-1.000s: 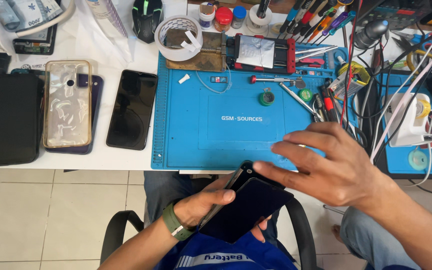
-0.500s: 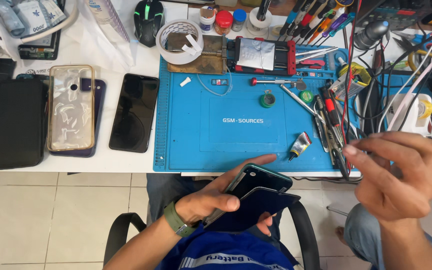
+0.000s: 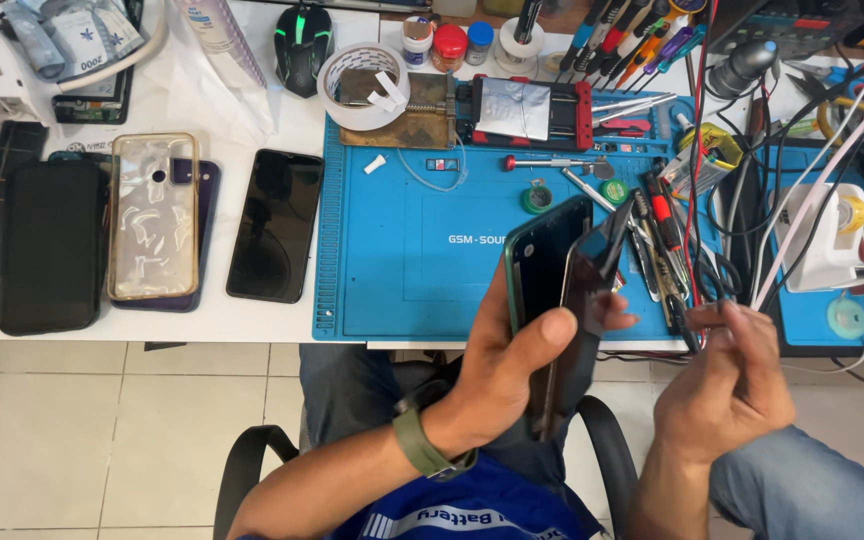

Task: The person applies adhesive to the edges of a smartphone, presses the screen assembly into place, and wipes the surface. They then use a metal tool to pry and adjust the screen edges before applying more adhesive along the perimeter.

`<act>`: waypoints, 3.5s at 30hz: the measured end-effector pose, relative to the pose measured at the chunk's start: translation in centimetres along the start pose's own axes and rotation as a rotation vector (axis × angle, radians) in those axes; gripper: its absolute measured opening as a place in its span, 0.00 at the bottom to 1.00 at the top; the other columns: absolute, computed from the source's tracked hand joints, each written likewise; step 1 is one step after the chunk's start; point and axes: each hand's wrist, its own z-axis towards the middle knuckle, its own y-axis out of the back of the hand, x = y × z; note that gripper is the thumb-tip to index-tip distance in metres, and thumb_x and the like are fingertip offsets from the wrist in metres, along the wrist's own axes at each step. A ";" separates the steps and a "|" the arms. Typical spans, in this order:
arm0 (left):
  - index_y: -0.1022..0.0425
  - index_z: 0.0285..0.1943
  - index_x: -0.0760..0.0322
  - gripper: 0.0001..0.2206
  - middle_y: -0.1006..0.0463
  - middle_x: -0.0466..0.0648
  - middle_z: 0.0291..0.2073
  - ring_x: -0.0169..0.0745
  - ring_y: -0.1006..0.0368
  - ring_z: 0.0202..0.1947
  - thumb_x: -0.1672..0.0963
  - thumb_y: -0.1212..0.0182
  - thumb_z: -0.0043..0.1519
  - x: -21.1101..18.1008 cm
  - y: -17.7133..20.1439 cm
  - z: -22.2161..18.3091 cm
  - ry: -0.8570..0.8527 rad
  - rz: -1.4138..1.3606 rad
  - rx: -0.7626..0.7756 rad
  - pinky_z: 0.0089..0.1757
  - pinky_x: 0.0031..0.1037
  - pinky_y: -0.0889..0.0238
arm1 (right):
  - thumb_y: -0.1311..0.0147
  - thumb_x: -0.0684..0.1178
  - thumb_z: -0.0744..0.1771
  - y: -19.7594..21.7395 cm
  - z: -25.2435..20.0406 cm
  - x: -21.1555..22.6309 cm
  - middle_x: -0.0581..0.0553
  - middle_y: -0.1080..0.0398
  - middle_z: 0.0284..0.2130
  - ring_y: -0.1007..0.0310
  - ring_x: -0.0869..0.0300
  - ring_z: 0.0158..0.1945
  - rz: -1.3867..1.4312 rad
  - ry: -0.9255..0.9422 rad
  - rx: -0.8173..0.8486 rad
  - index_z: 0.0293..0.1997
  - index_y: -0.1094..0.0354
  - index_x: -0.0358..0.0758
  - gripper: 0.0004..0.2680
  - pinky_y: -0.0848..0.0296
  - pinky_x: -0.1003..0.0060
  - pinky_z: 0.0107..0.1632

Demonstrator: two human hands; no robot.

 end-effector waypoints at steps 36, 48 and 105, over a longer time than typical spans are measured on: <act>0.44 0.85 0.64 0.48 0.31 0.66 0.66 0.74 0.31 0.69 0.61 0.18 0.54 -13.4 11.4 1.1 0.140 1.368 0.259 0.62 0.56 0.31 | 0.21 0.42 0.58 -8.4 8.4 1.4 0.30 0.27 0.67 0.38 0.24 0.74 -0.067 -0.300 1.337 0.76 0.36 0.44 0.36 0.43 0.19 0.71; 0.47 0.86 0.65 0.47 0.28 0.69 0.65 0.77 0.29 0.68 0.58 0.21 0.58 -14.8 11.0 1.3 0.182 1.532 0.385 0.60 0.60 0.30 | 0.27 0.45 0.62 -7.8 6.8 -0.1 0.38 0.31 0.71 0.38 0.39 0.77 -0.179 0.043 1.333 0.79 0.39 0.44 0.34 0.42 0.33 0.72; 0.38 0.83 0.66 0.45 0.22 0.63 0.64 0.70 0.27 0.66 0.59 0.18 0.53 -12.0 13.1 -2.4 -0.093 1.623 0.239 0.58 0.56 0.28 | 0.43 0.33 0.65 -5.9 6.8 -3.1 0.46 0.27 0.46 0.31 0.50 0.49 -0.480 0.485 0.937 0.54 0.16 0.48 0.17 0.43 0.49 0.55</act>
